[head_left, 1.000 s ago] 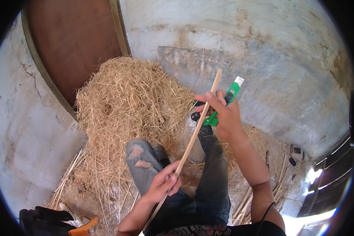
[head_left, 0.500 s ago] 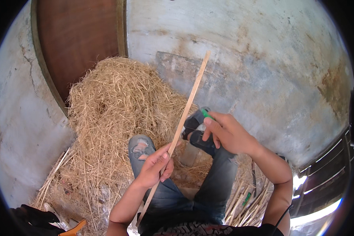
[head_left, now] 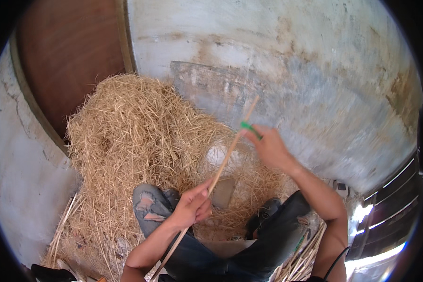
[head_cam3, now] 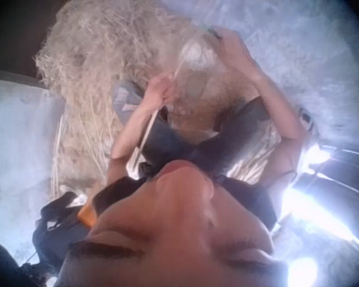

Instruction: The person uses a green-handled blade to shave down the edges of a thin wooden strip while sitting on the floor.

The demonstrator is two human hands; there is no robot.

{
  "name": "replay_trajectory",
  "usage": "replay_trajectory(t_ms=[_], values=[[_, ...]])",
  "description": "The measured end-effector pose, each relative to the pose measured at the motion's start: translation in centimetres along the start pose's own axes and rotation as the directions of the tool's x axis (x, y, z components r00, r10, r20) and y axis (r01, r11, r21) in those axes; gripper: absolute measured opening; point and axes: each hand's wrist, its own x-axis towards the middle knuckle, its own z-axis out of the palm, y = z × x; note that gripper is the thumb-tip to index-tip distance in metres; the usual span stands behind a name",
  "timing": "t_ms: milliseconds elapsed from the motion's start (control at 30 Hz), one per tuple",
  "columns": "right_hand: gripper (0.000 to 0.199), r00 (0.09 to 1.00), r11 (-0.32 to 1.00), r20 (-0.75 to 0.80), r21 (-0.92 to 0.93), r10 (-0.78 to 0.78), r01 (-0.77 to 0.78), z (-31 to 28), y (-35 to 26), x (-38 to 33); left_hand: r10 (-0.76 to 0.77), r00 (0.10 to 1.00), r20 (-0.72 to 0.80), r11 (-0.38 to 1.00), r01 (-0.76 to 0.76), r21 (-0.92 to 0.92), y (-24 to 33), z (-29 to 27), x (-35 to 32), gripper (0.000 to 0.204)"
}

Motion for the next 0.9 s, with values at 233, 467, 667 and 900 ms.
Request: replay_trajectory(t_ms=[233,467,667,900], values=[[0.035,0.991,0.987,0.044,0.099,-0.128,0.123,0.9,6.5,-2.2,-0.102,0.992,-0.077,0.989,0.092,-0.119,0.6,-0.9,5.7,0.052],[0.041,0.977,0.986,0.135,0.056,-0.166,0.16,3.1,9.1,-3.1,-0.174,0.98,-0.093,0.982,0.166,-0.085,-0.4,-0.2,12.2,0.051],[0.046,0.96,0.987,0.231,0.025,-0.159,0.157,4.3,10.3,-2.5,-0.186,0.973,-0.134,0.975,0.165,-0.151,-2.6,-0.3,13.6,0.05],[0.046,0.958,0.988,0.244,0.017,-0.152,0.152,4.8,11.3,-2.7,-0.215,0.963,-0.16,0.971,0.193,-0.144,-2.7,-0.7,13.4,0.05]])
